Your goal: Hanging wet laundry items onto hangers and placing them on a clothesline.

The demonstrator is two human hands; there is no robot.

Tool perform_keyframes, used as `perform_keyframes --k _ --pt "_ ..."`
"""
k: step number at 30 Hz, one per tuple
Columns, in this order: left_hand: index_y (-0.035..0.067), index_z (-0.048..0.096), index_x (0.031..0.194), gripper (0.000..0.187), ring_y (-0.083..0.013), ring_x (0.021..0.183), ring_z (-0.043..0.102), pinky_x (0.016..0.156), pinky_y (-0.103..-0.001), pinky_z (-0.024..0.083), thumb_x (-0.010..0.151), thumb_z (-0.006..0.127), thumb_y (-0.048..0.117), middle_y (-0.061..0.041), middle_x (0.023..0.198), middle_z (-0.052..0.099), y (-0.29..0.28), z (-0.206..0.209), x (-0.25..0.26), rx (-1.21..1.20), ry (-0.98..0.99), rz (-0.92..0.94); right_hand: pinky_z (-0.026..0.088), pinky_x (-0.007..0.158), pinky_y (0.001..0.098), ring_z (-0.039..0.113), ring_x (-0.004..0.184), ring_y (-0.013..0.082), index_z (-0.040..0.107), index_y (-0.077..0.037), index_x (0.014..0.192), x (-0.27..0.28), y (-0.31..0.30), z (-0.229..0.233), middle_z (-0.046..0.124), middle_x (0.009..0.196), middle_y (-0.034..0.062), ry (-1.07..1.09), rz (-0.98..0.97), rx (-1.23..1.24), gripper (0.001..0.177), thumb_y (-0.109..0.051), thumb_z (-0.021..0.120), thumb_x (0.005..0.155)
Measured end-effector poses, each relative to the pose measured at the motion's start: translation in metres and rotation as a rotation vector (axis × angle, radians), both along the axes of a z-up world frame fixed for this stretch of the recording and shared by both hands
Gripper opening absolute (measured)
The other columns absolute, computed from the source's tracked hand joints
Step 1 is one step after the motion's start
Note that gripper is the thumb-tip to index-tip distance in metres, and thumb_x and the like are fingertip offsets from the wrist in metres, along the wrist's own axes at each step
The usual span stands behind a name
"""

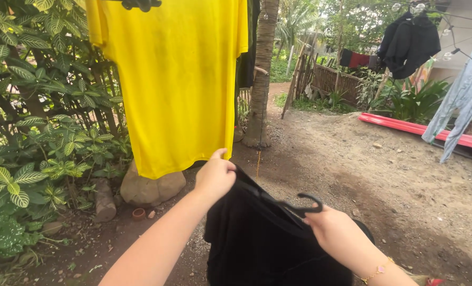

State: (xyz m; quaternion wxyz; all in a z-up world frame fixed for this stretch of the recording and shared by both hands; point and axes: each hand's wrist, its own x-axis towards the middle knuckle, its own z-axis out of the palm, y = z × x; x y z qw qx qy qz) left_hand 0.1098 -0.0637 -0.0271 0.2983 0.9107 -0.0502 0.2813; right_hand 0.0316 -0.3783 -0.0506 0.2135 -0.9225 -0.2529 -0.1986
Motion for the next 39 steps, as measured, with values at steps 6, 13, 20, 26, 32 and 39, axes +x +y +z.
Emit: perform_keyframes --k 6,13,20,26,32,39 --pt "0.019 0.079 0.098 0.025 -0.0241 0.111 0.068 0.099 -0.038 0.052 0.081 0.061 0.017 -0.001 0.124 0.071 -0.043 -0.001 -0.029 0.134 0.012 -0.234 0.055 0.075 0.0429 0.068 0.085 0.0358 0.072 -0.006 0.092 0.001 0.026 0.016 0.068 0.092 0.0137 -0.024 0.094 -0.139 0.012 -0.014 0.065 0.087" --pt "0.02 0.074 0.113 0.027 -0.0277 0.125 0.051 0.117 -0.064 0.005 0.093 0.065 0.035 -0.009 0.108 0.071 -0.034 -0.017 -0.025 0.452 0.373 -0.431 0.055 0.075 0.0375 0.069 0.084 0.0293 0.072 -0.004 0.107 0.015 0.015 0.021 0.067 0.092 0.0125 -0.001 0.062 0.109 0.02 -0.011 0.063 0.09" --pt "0.011 0.072 0.106 0.017 -0.0318 0.105 0.067 0.09 -0.041 0.052 0.1 0.06 0.021 -0.01 0.106 0.072 -0.016 -0.041 -0.028 0.122 -0.089 -0.75 0.053 0.09 0.0256 0.072 0.099 0.0095 0.076 -0.007 0.118 0.029 -0.059 0.005 0.08 0.107 0.0032 0.445 0.093 0.38 0.033 -0.028 0.062 0.096" --pt "0.011 0.071 0.106 0.016 -0.0302 0.099 0.069 0.083 -0.04 0.054 0.097 0.061 0.02 -0.007 0.102 0.073 -0.005 -0.028 -0.054 0.126 -0.075 -0.581 0.049 0.08 0.0319 0.06 0.085 0.012 0.082 0.003 0.107 0.04 -0.09 -0.048 0.078 0.092 0.0187 0.655 -0.079 0.434 0.036 -0.03 0.073 0.095" --pt "0.011 0.071 0.109 0.019 -0.0326 0.094 0.069 0.075 -0.044 0.053 0.092 0.063 0.016 -0.009 0.095 0.071 0.005 -0.034 -0.061 0.337 -0.18 -0.601 0.05 0.087 0.0308 0.064 0.094 0.0125 0.082 0.005 0.11 0.034 -0.071 -0.067 0.079 0.1 0.0052 0.458 0.01 0.98 0.044 -0.034 0.067 0.098" --pt "0.009 0.07 0.104 0.015 -0.0335 0.085 0.069 0.07 -0.045 0.053 0.091 0.066 0.015 -0.01 0.087 0.07 0.007 -0.038 -0.072 0.21 -0.315 -0.478 0.048 0.102 0.0303 0.065 0.121 0.0128 0.067 -0.013 0.132 -0.01 -0.042 -0.011 0.074 0.129 0.0055 0.323 0.15 0.631 0.051 -0.015 0.074 0.081"
